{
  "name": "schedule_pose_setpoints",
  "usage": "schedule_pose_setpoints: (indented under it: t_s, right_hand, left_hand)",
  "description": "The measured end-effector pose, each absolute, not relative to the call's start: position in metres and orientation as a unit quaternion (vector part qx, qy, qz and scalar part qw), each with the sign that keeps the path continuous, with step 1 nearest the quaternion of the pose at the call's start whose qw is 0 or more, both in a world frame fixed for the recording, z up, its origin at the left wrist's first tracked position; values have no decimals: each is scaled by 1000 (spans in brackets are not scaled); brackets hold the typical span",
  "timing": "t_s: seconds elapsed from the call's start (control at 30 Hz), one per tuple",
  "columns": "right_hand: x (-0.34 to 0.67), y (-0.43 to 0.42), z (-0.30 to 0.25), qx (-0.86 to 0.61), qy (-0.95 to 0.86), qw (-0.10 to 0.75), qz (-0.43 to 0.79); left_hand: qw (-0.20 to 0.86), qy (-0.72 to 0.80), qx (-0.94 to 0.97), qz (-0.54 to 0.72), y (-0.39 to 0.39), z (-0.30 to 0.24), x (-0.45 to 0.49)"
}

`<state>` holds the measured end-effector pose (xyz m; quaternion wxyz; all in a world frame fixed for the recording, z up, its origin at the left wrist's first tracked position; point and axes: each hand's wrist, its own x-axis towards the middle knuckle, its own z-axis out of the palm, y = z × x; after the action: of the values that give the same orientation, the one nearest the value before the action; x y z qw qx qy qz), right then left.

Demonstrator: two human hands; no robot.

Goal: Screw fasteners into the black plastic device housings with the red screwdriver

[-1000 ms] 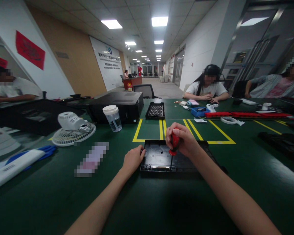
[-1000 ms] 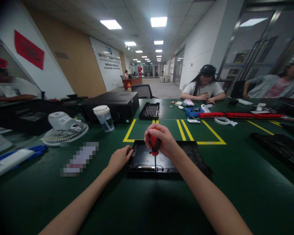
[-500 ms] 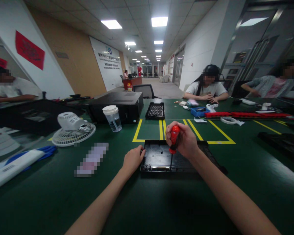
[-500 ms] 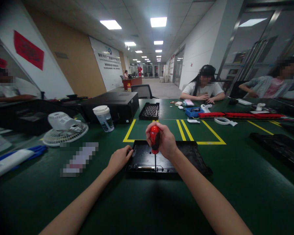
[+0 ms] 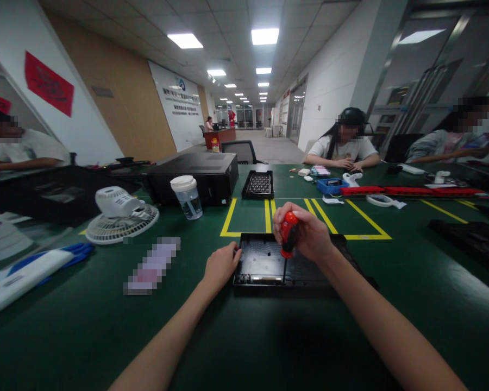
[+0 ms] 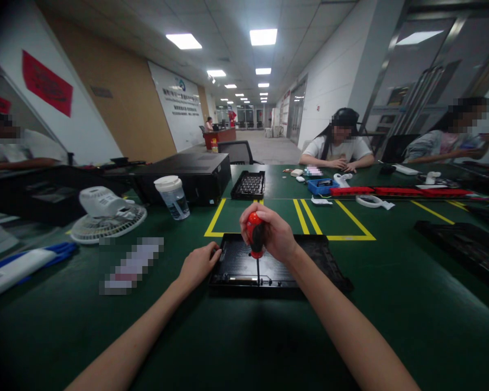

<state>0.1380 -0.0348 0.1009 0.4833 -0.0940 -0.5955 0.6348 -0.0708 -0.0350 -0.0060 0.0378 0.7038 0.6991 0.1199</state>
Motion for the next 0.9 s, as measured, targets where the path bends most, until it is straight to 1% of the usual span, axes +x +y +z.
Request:
schedule_pose_setpoints:
  t_s: [0.5, 0.9]
  right_hand:
    - [145, -32, 104, -75, -617, 473, 625]
    - [155, -28, 105, -97, -665, 479, 564]
  left_hand:
    - [26, 696, 707, 123, -32, -11, -73]
    - [27, 691, 710, 133, -32, -12, -74]
